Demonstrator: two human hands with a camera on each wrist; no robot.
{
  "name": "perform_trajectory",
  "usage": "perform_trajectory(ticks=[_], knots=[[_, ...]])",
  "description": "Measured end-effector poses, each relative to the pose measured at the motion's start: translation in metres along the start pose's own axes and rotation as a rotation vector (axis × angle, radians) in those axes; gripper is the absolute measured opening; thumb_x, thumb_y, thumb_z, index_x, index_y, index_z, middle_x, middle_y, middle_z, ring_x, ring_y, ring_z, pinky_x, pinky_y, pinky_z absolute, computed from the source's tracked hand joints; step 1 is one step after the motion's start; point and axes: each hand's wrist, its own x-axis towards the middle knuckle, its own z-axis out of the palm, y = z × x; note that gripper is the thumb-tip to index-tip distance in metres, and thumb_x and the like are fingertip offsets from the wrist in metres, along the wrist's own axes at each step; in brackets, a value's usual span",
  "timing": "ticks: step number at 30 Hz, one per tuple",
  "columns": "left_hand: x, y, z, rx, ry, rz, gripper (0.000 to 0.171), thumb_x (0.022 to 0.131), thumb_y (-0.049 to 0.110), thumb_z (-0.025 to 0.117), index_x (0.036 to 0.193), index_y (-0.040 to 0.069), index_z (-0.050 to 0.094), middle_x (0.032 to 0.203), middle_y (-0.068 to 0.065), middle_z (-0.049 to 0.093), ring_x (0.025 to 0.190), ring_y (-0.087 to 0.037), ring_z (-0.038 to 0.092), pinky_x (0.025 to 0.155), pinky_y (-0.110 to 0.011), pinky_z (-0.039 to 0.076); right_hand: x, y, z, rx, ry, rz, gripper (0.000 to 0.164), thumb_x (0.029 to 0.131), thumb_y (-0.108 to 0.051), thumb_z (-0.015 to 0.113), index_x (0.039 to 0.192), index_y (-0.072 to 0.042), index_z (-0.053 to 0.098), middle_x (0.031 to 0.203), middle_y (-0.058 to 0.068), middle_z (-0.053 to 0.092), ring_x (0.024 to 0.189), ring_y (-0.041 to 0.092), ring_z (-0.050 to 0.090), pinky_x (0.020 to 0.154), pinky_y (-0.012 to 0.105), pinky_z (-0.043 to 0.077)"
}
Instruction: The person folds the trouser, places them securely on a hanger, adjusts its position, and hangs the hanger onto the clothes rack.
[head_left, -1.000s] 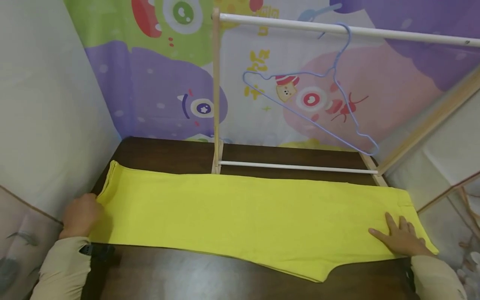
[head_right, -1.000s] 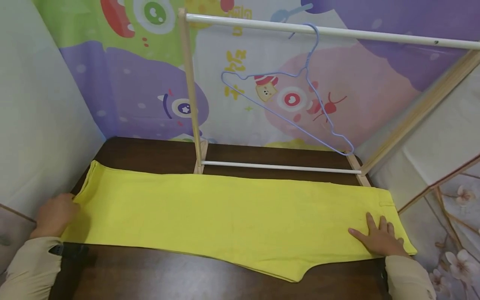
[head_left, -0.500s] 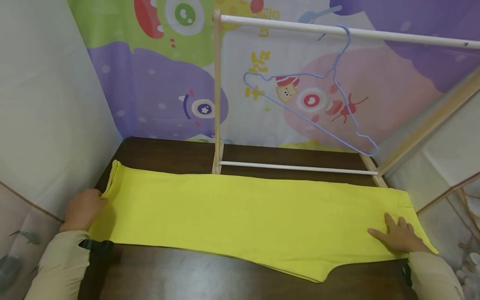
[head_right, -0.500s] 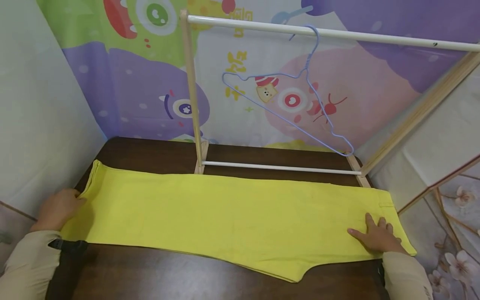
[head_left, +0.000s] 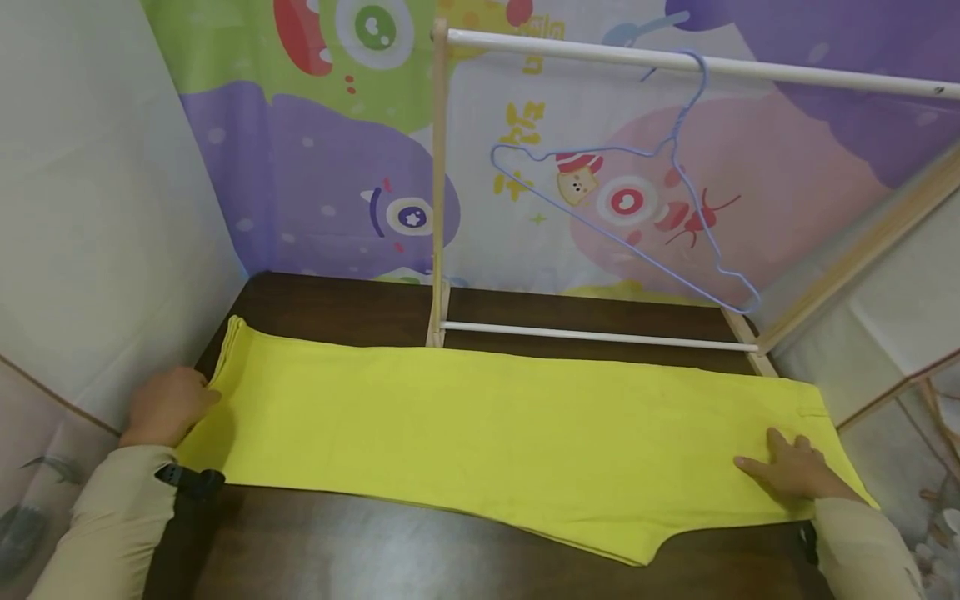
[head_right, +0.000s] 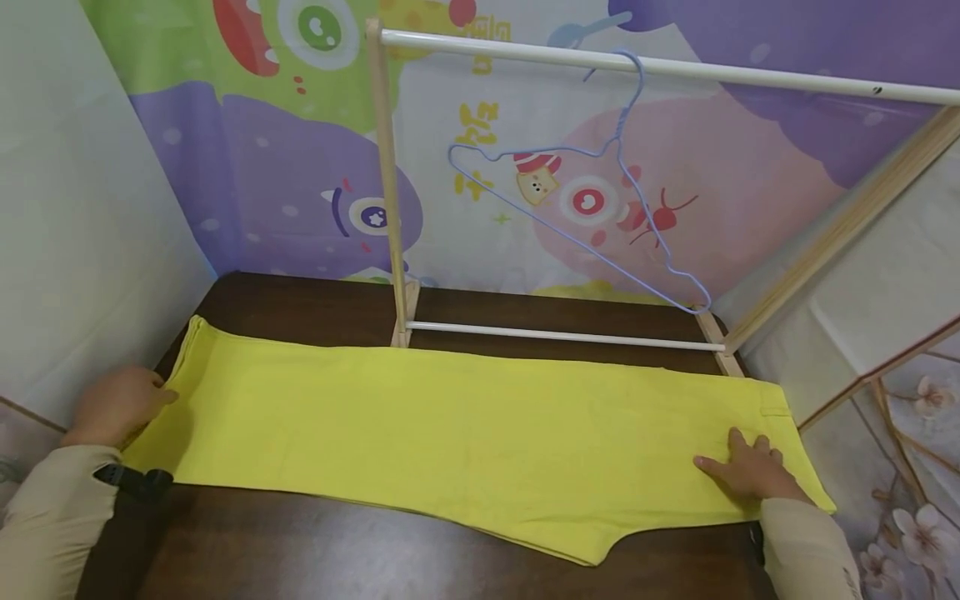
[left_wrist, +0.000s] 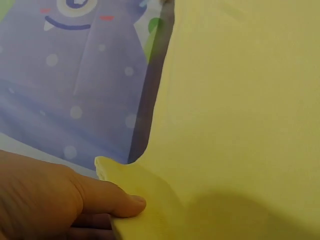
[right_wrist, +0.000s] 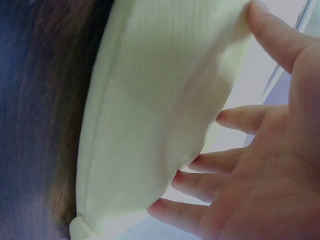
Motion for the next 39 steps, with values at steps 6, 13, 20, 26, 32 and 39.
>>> perform_trajectory(ticks=[6,13,20,26,32,39], knots=[[0.0,0.004,-0.006,0.012,-0.038,0.022,0.032,0.088,0.018,0.062,0.09,-0.014,0.066,0.09,-0.031,0.066,0.076,-0.043,0.061,0.062,-0.046,0.05,0.002,-0.008,-0.003,0.014,-0.005,-0.002,0.098,0.097,-0.063,0.036,0.138,0.025,0.017,0.13,0.057,0.022,0.106,0.079,0.026,0.082,0.081,0.031],[0.0,0.007,-0.015,-0.039,-0.123,0.002,0.054,0.091,0.025,0.061,0.116,-0.022,0.055,0.115,-0.04,0.057,0.096,-0.05,0.058,0.079,-0.056,0.049,0.004,-0.012,0.0,0.021,0.051,-0.022,0.096,0.097,-0.061,0.039,0.139,0.023,0.021,0.128,0.057,0.022,0.108,0.078,0.025,0.084,0.081,0.029],[0.0,0.012,-0.016,-0.3,-0.194,-0.068,0.059,0.094,0.029,0.061,0.122,-0.021,0.05,0.11,-0.034,0.059,0.073,-0.021,0.066,0.071,-0.04,0.054,0.003,-0.021,0.0,0.022,0.102,-0.067,0.092,0.098,-0.058,0.042,0.138,0.024,0.024,0.131,0.056,0.025,0.113,0.076,0.026,0.086,0.08,0.03],[-0.003,0.018,-0.018,-0.416,-0.238,-0.045,0.066,0.098,0.032,0.056,0.13,-0.023,0.041,0.122,-0.039,0.051,0.079,-0.017,0.068,0.08,-0.044,0.057,0.004,-0.029,0.006,0.04,0.081,-0.073,0.096,0.097,-0.06,0.041,0.142,0.022,0.019,0.133,0.059,0.012,0.117,0.078,0.017,0.086,0.082,0.026],[-0.004,0.022,-0.018,-0.487,-0.232,-0.012,0.056,0.099,0.031,0.055,0.124,-0.018,0.049,0.103,-0.017,0.064,0.078,-0.013,0.065,0.076,-0.036,0.056,0.005,-0.028,0.01,0.061,0.063,-0.065,0.098,0.096,-0.062,0.04,0.144,0.02,0.016,0.136,0.058,0.006,0.12,0.078,0.011,0.087,0.084,0.022],[-0.007,0.029,-0.019,-0.568,-0.233,-0.012,0.069,0.098,0.041,0.054,0.137,-0.015,0.041,0.119,-0.02,0.061,0.087,-0.013,0.067,0.087,-0.047,0.054,0.007,-0.026,0.01,0.038,0.077,-0.052,0.099,0.095,-0.064,0.041,0.143,0.02,0.02,0.135,0.057,0.013,0.119,0.076,0.018,0.086,0.081,0.028]])
